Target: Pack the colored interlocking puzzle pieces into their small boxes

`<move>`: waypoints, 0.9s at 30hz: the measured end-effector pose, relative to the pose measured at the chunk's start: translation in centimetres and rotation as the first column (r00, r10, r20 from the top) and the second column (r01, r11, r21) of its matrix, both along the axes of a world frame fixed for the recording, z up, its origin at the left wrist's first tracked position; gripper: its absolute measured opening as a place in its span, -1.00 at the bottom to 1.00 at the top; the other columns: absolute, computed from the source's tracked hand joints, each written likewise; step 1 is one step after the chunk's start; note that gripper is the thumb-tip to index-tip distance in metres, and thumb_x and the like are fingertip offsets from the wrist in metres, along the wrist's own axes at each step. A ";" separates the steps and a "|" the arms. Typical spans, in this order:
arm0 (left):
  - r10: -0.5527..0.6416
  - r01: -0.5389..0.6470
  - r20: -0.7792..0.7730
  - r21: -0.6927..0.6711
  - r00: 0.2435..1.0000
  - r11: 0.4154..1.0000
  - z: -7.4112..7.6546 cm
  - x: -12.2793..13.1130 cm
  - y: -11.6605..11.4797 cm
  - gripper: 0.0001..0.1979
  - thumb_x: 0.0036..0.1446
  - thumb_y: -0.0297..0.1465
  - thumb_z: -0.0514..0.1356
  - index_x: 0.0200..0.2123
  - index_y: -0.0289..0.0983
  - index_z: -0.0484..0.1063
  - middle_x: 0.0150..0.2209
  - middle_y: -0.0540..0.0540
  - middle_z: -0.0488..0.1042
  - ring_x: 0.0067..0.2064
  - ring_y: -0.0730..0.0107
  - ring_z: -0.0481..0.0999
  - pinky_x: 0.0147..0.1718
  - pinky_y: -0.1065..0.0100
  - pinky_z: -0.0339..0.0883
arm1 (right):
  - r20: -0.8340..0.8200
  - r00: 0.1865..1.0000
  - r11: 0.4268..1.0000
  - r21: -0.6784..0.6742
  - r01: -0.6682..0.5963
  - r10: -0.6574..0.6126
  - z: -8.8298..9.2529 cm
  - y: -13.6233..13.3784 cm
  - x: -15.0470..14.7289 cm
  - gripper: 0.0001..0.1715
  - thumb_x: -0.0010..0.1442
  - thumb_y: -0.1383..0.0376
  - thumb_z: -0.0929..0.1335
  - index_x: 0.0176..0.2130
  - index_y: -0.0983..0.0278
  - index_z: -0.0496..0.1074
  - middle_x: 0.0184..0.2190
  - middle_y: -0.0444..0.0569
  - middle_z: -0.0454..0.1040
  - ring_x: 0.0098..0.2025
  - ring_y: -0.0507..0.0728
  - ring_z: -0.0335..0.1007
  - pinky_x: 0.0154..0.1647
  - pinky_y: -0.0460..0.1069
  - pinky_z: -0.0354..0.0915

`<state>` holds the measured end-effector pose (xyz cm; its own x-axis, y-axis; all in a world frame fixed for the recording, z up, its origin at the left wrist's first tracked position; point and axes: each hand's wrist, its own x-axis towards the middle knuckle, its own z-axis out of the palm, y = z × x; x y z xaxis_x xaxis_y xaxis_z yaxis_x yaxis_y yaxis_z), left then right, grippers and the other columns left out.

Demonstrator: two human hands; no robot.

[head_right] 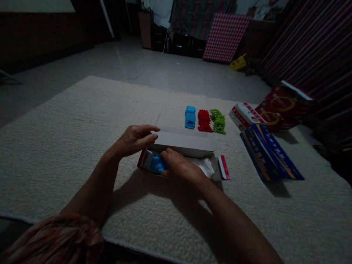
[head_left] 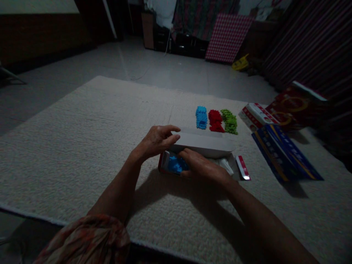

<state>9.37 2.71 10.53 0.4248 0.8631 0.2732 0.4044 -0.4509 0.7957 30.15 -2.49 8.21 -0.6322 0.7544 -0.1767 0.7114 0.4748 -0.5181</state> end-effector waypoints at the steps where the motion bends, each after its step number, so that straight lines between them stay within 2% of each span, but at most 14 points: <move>1: -0.001 0.001 0.000 0.000 1.000 1.000 0.0 0.0 0.0 -0.65 0.16 -0.29 0.17 -0.10 -0.40 0.56 -0.57 -0.02 0.47 -0.54 0.51 0.39 -0.57 0.47 0.26 | -0.003 1.000 1.000 0.016 -0.013 0.013 -0.2 0.0 0.1 -0.51 0.14 0.36 0.41 0.06 0.25 0.31 0.04 0.09 0.34 0.07 0.20 0.31 0.11 0.11 0.27; 7: -0.023 0.023 0.007 -0.009 1.000 1.000 -0.1 0.1 0.0 -0.64 0.16 -0.28 0.17 -0.08 -0.40 0.55 -0.54 -0.04 0.49 -0.52 0.50 0.42 -0.55 0.46 0.29 | 0.043 0.998 0.998 0.050 -0.044 0.041 -0.9 0.3 -0.1 -0.69 0.16 0.32 0.40 -0.06 0.26 0.40 -0.09 0.06 0.36 -0.08 0.20 0.36 -0.01 0.10 0.32; 13: -0.009 0.009 -0.009 -0.020 1.000 1.000 0.0 -0.1 0.2 -0.63 0.15 -0.27 0.17 -0.09 -0.40 0.55 -0.53 -0.05 0.50 -0.52 0.49 0.43 -0.55 0.46 0.30 | 0.069 0.996 0.997 0.044 -0.058 0.055 -0.6 0.7 -0.7 -0.77 0.16 0.31 0.39 -0.14 0.30 0.45 -0.13 0.07 0.37 -0.17 0.16 0.35 -0.11 0.06 0.32; 17: 0.065 -0.064 0.043 -0.027 0.997 0.998 -1.2 -0.9 1.5 -0.65 0.14 -0.26 0.18 -0.12 -0.37 0.57 -0.52 -0.05 0.52 -0.49 0.46 0.47 -0.53 0.46 0.33 | 0.087 0.995 0.998 0.039 -0.042 0.038 0.0 0.6 -1.0 -0.80 0.14 0.31 0.41 -0.17 0.29 0.46 -0.15 0.05 0.38 -0.19 0.15 0.35 -0.14 0.04 0.31; 19: 0.092 -0.093 0.055 0.020 0.994 0.995 -2.1 -1.1 2.3 -0.69 0.12 -0.29 0.20 -0.17 -0.37 0.59 -0.47 -0.08 0.55 -0.49 0.48 0.46 -0.51 0.46 0.33 | 0.089 0.995 0.998 0.047 -0.045 0.040 0.1 0.6 -1.0 -0.81 0.13 0.30 0.42 -0.19 0.27 0.46 -0.15 0.05 0.38 -0.20 0.14 0.35 -0.15 0.03 0.31; 23: 0.023 -0.024 0.011 0.121 1.000 0.992 -3.4 -1.3 3.3 -0.76 0.08 -0.35 0.21 -0.25 -0.32 0.61 -0.34 -0.13 0.59 -0.40 0.48 0.48 -0.46 0.47 0.34 | 0.075 0.997 0.998 0.046 -0.037 0.033 -0.2 0.8 -0.9 -0.83 0.14 0.31 0.40 -0.20 0.26 0.46 -0.15 0.05 0.40 -0.21 0.14 0.36 -0.17 0.03 0.31; 27: -0.003 0.006 -0.019 0.117 1.000 0.993 -3.7 -1.3 3.5 -0.76 0.08 -0.38 0.18 -0.24 -0.33 0.61 -0.35 -0.13 0.61 -0.41 0.48 0.50 -0.46 0.47 0.35 | 0.044 0.998 0.998 0.057 -0.039 0.037 -0.8 1.0 -0.7 -0.83 0.15 0.32 0.37 -0.20 0.28 0.47 -0.15 0.06 0.42 -0.21 0.14 0.37 -0.16 0.02 0.30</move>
